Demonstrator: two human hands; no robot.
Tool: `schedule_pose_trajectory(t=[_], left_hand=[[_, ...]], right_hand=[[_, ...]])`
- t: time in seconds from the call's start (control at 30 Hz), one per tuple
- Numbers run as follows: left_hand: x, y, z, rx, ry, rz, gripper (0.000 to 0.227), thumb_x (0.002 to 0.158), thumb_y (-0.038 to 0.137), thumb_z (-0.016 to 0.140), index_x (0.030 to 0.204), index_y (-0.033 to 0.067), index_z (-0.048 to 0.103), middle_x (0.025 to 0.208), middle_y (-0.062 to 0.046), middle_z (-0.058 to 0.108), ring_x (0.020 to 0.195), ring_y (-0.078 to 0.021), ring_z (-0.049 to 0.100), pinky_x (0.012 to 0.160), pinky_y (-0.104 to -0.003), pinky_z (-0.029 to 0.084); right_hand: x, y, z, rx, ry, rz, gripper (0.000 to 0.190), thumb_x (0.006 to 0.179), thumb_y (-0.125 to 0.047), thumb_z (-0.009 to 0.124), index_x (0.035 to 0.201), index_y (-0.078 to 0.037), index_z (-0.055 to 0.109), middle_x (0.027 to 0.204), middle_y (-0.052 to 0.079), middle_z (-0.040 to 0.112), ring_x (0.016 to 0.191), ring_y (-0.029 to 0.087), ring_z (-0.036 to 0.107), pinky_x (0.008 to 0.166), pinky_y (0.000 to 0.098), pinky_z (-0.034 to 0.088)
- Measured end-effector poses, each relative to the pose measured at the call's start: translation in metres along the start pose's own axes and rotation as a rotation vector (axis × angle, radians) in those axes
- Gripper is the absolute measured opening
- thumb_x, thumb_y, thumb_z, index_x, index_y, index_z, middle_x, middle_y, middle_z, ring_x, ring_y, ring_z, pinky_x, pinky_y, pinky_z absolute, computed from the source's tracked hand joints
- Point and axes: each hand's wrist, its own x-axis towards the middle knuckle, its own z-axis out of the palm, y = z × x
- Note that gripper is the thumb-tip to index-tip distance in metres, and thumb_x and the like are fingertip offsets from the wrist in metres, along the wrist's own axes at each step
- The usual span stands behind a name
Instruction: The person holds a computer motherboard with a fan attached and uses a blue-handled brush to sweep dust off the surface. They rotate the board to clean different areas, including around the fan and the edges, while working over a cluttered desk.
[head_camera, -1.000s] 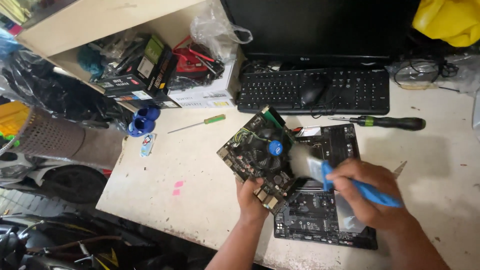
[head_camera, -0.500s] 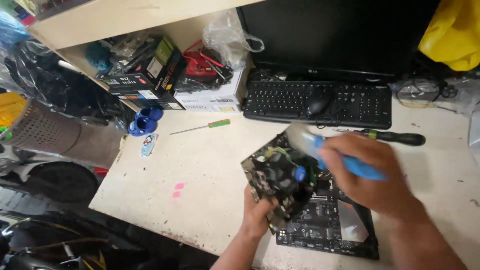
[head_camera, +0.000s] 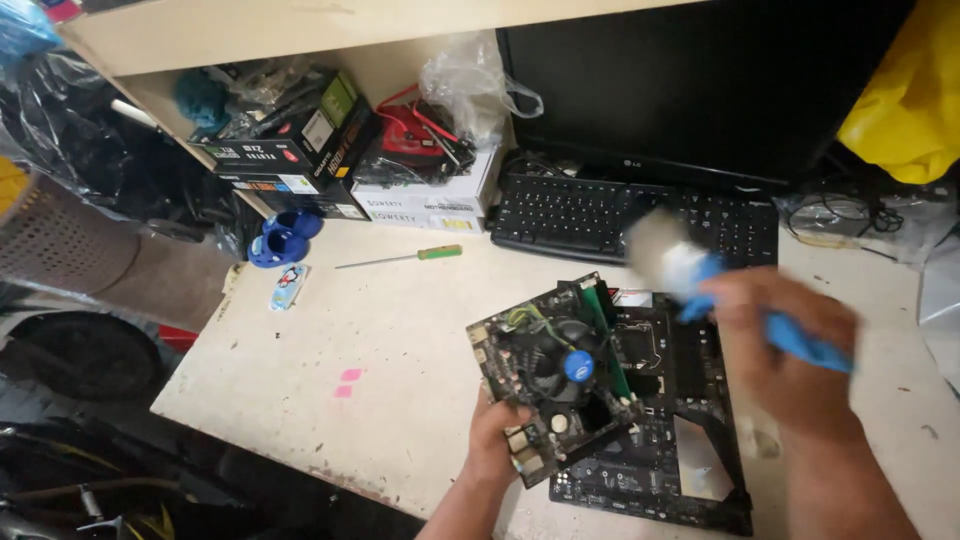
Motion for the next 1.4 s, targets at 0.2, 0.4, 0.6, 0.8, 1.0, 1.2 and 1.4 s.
schedule_pose_trajectory(t=[0.2,0.4,0.6,0.8,1.0,1.2,1.4], left_hand=[[0.004,-0.017,-0.052,-0.098,-0.156,0.039,0.064,0.066,0.011,0.069,0.126,-0.0078,0.057,0.110,-0.020,0.071,0.101,-0.0363,0.069,0.084,-0.049,0.056],[0.019,0.013,-0.048,0.061,-0.657,0.087,0.033,0.086,0.013,0.061,0.117,0.0034,0.057,0.118,-0.011,0.067,0.110,-0.0255,0.064,0.093,-0.040,0.054],[0.010,0.006,-0.060,0.032,-0.457,-0.086,0.065,0.070,0.015,0.066,0.131,-0.0055,0.053,0.122,-0.018,0.067,0.114,-0.0343,0.065,0.097,-0.051,0.053],[0.010,0.001,-0.059,0.032,-0.333,-0.092,0.062,0.067,0.020,0.068,0.123,-0.0048,0.063,0.117,-0.018,0.071,0.109,-0.0350,0.068,0.093,-0.050,0.055],[0.028,-0.105,-0.200,0.489,-0.226,0.775,0.016,0.087,-0.007,0.067,0.097,0.0049,0.062,0.116,-0.015,0.063,0.110,-0.0274,0.059,0.086,-0.037,0.043],[0.021,-0.032,-0.089,-0.173,0.290,-0.043,0.048,0.063,0.003,0.059,0.108,-0.0105,0.067,0.097,-0.024,0.071,0.081,-0.0404,0.068,0.062,-0.052,0.058],[0.016,-0.029,-0.074,-0.239,0.315,-0.115,0.044,0.063,0.011,0.060,0.102,-0.0062,0.069,0.089,-0.019,0.073,0.075,-0.0391,0.070,0.061,-0.051,0.056]], right_hand=[[-0.008,0.033,-0.014,0.297,-0.352,0.170,0.033,0.100,-0.027,0.051,0.092,-0.009,0.078,0.076,0.009,0.075,0.065,0.018,0.072,0.060,0.0313,0.058],[-0.002,0.028,-0.028,0.308,0.020,0.200,0.048,0.119,-0.033,0.039,0.097,0.006,0.057,0.088,0.020,0.058,0.067,0.028,0.059,0.065,0.0369,0.052],[0.028,-0.015,-0.023,0.022,-0.418,0.309,0.045,0.103,-0.037,0.045,0.088,-0.010,0.077,0.078,0.006,0.078,0.064,0.019,0.076,0.055,0.0318,0.057],[-0.001,0.016,-0.017,0.466,-0.151,0.191,0.039,0.110,-0.028,0.044,0.095,0.002,0.065,0.087,0.017,0.063,0.066,0.023,0.066,0.064,0.0322,0.055],[-0.005,-0.009,-0.022,0.136,0.036,0.205,0.042,0.121,-0.019,0.041,0.099,0.010,0.063,0.087,0.020,0.062,0.067,0.027,0.061,0.061,0.0346,0.050],[-0.028,-0.011,-0.018,0.238,-0.619,0.689,0.048,0.099,-0.039,0.061,0.062,-0.007,0.059,0.055,0.007,0.050,0.052,0.020,0.049,0.056,0.0352,0.036],[-0.072,0.039,0.001,0.526,-0.079,0.194,0.017,0.106,-0.036,0.052,0.104,-0.023,0.062,0.106,0.009,0.069,0.087,0.016,0.073,0.063,0.0234,0.068]])
